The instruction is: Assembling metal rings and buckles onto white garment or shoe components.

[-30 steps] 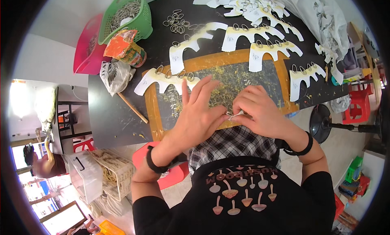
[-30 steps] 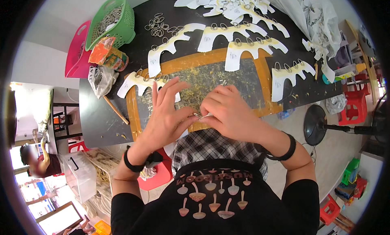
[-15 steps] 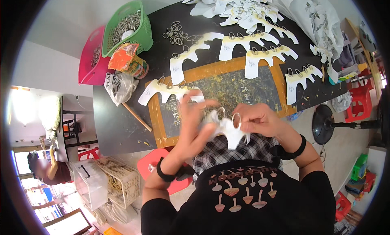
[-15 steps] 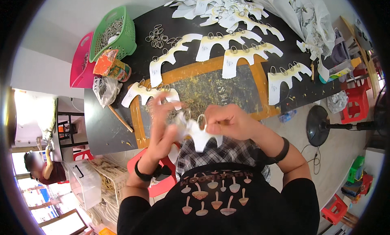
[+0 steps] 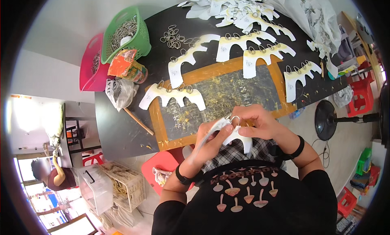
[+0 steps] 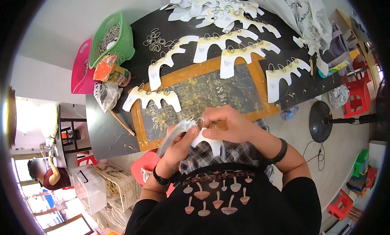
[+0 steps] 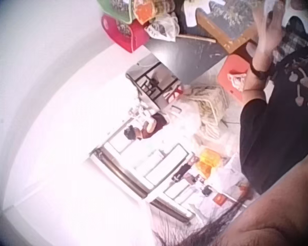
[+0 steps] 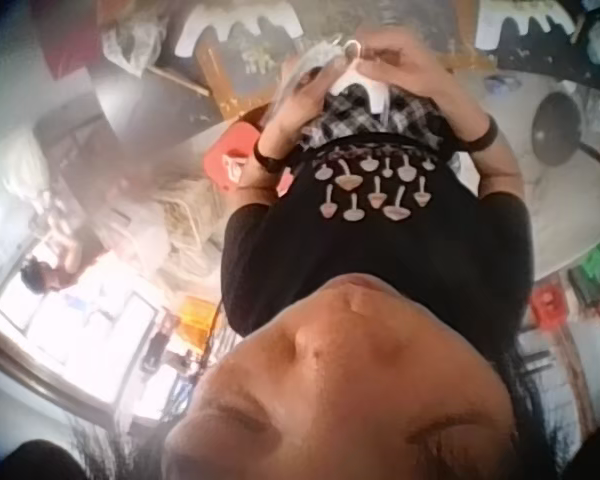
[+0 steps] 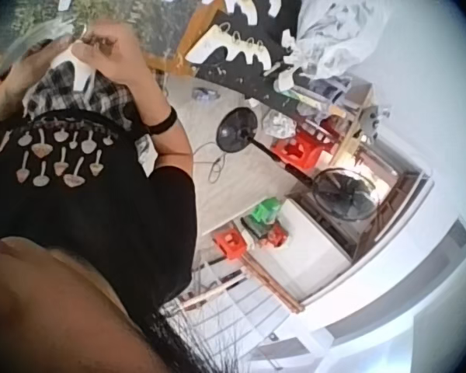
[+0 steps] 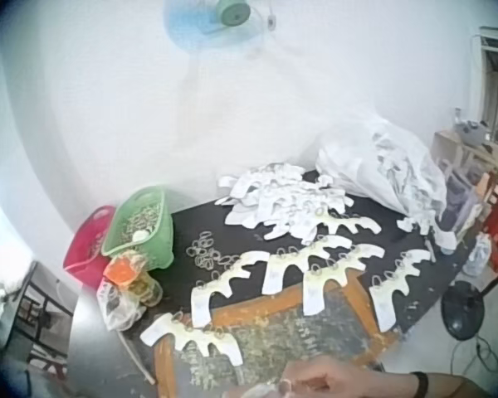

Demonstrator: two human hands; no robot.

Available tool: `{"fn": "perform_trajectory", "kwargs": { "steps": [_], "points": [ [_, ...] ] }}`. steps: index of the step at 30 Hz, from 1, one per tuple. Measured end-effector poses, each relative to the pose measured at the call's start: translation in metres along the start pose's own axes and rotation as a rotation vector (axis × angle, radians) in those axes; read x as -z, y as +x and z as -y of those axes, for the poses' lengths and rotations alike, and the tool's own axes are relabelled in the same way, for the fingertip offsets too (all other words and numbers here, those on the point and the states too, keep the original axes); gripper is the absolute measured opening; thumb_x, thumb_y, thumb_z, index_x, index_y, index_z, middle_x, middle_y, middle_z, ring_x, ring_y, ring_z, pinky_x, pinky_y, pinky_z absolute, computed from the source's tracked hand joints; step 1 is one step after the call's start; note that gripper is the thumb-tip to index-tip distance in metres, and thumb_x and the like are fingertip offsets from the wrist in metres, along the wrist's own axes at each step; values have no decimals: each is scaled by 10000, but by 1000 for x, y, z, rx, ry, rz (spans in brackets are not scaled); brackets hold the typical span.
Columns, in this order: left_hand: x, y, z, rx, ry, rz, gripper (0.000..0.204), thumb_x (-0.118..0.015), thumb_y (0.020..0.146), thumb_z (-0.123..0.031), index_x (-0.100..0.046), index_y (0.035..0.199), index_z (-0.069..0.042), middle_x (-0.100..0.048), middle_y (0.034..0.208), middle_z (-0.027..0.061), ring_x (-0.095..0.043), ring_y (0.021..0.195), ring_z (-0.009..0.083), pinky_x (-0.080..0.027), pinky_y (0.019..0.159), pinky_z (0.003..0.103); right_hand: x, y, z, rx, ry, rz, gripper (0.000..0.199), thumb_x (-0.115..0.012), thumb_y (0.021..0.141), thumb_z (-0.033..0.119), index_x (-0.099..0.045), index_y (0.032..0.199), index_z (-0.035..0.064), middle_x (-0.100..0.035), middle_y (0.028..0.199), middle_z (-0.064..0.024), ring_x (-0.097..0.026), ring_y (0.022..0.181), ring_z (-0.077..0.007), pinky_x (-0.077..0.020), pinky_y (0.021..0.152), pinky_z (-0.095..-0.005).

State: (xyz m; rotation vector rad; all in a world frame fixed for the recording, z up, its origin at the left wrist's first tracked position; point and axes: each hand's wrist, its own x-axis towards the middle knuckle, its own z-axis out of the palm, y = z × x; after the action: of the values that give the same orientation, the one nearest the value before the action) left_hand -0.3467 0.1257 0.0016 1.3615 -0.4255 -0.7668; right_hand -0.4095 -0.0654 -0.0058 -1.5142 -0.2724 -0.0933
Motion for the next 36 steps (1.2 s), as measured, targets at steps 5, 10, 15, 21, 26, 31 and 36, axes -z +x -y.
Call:
{"fn": "perform_trajectory", "kwargs": {
  "steps": [5,10,15,21,26,31,36],
  "points": [
    [13,-2,6,160,-220,52,217,-646,955,-221,-656,1009,-11,-670,805,61,-593,600,111,-442,503,246,0,-3,-4,-228,425,39,202,-591,940,189,-616,868,3,-568,726,30,-490,699,-45,-392,625,-233],
    [14,10,23,-38,-485,122,415,-600,976,-386,-640,979,27,-674,799,90,-600,561,142,-454,494,248,-7,2,2,-254,159,-52,314,-548,1006,218,-632,804,-8,-513,668,54,-430,646,-17,-339,561,-213],
    [2,8,19,-94,-207,60,321,-715,913,-196,-628,1055,78,-680,952,104,-647,796,150,-527,696,270,-8,5,-3,-237,97,-294,333,-565,1001,244,-647,800,-9,-492,636,65,-404,599,-7,-313,518,-210],
    [-5,12,24,-112,-295,-157,216,-669,905,2,-642,1117,40,-699,1001,81,-648,871,114,-523,769,261,-1,1,8,-328,317,-278,173,-570,976,120,-571,1130,42,-614,892,7,-527,776,-15,-408,650,-188],
    [-8,14,30,-167,-252,-179,256,-654,912,14,-630,1165,42,-685,1080,90,-638,937,114,-515,823,263,-11,-9,-4,-187,197,-424,278,-637,904,11,-576,1175,30,-640,940,-29,-578,839,-49,-465,720,-216],
    [-13,13,27,-145,-246,-284,394,-627,895,77,-569,1284,39,-662,1162,112,-636,1011,132,-503,897,284,-22,-7,-8,-72,-145,-514,201,-677,867,-21,-641,1064,0,-656,986,-57,-616,882,-101,-499,751,-253],
    [-11,14,35,-187,-186,-330,427,-602,894,105,-529,1309,37,-603,1277,130,-615,1108,167,-489,952,312,-30,-1,-7,66,-439,-600,165,-734,791,-4,-681,948,-5,-686,947,-134,-681,811,-249,-526,701,-311]
  ]
}}
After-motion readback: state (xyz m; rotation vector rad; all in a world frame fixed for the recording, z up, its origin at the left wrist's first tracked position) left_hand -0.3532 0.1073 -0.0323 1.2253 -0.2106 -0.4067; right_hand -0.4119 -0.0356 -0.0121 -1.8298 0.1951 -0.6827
